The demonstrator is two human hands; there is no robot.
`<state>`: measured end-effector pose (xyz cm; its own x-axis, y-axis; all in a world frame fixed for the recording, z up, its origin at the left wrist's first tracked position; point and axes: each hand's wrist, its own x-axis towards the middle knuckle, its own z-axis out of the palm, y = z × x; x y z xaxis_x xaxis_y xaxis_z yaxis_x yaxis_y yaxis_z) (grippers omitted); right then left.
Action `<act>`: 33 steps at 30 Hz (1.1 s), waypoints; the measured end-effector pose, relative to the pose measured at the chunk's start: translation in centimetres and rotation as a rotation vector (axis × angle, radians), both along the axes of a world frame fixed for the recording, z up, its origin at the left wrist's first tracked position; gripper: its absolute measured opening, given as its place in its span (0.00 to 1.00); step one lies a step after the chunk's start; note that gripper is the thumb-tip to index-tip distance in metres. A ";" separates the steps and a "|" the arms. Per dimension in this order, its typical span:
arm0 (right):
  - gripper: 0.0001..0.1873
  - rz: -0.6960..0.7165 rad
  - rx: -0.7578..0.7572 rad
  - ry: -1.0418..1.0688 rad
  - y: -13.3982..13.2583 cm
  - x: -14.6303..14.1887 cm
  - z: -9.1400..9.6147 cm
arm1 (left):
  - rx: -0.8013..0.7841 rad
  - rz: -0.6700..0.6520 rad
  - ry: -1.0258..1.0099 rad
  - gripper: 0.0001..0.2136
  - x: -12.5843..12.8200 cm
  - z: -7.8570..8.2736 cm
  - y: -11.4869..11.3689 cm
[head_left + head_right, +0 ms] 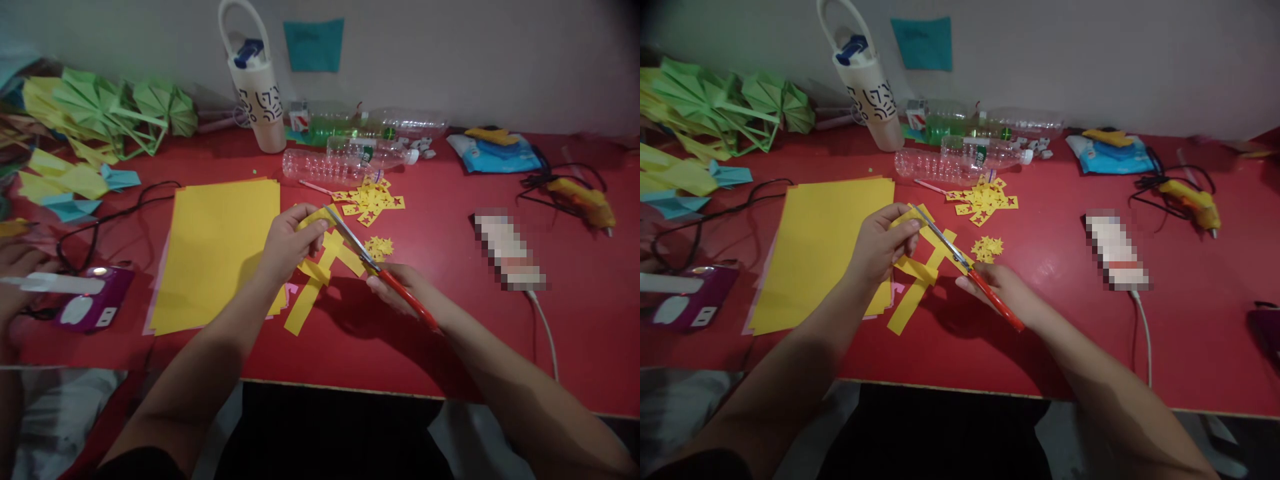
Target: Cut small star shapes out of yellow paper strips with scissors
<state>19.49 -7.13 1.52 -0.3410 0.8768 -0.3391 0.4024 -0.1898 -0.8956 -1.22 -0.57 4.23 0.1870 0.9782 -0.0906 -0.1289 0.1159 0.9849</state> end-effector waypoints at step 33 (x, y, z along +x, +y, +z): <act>0.31 0.099 -0.049 0.137 -0.2 0.0 0.7 | 0.217 -0.017 0.105 0.11 -0.5 -0.4 -0.4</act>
<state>19.52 -7.33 2.25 -0.4706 0.8204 -0.3249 0.2965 -0.1998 -0.9339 -1.70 -0.95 3.81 0.2043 0.9736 0.1019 -0.0242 -0.0990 0.9948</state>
